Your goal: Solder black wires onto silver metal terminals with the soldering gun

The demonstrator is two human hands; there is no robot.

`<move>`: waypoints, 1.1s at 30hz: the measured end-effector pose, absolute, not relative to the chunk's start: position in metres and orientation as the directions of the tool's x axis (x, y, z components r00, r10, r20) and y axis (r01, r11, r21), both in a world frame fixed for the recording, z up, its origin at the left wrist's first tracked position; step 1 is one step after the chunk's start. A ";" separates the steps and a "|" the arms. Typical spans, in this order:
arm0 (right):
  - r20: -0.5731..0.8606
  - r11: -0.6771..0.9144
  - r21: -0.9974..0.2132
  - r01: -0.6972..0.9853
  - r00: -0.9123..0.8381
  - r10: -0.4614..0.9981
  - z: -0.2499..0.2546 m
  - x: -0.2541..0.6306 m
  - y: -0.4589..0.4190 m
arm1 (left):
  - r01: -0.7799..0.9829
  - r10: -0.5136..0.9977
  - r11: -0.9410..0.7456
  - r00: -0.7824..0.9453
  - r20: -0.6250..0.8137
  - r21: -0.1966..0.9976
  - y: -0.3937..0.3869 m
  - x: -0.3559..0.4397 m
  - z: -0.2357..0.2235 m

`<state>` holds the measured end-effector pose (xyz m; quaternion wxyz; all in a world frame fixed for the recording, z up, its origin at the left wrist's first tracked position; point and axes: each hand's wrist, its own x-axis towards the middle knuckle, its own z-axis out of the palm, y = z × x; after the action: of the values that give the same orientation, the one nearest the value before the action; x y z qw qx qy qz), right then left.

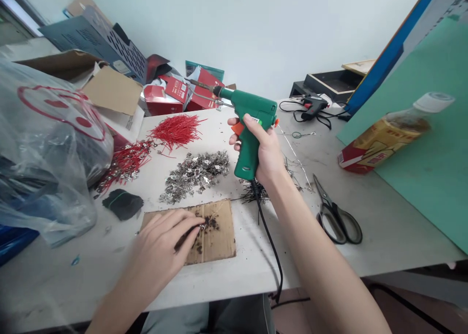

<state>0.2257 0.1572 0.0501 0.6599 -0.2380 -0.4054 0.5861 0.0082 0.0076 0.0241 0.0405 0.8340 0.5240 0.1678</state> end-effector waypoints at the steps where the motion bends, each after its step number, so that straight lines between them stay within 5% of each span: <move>1: 0.257 0.202 -0.794 -0.573 -0.015 0.966 0.050 0.226 0.157 | 0.857 0.883 -0.458 0.409 0.231 0.234 0.008 0.009 0.024; 16: 0.255 0.211 -0.813 -0.543 -0.006 0.967 0.050 0.226 0.156 | 0.814 0.897 -0.440 0.379 0.227 0.380 0.012 0.023 0.020; 33: 0.287 0.226 -0.801 -0.555 -0.025 0.958 0.048 0.228 0.158 | 0.820 0.885 -0.462 0.404 0.231 0.339 0.012 0.025 0.019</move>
<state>0.2278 0.1576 0.0484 0.6571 -0.2365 -0.4255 0.5756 0.0246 0.0117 0.0191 0.0861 0.8333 0.5115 0.1913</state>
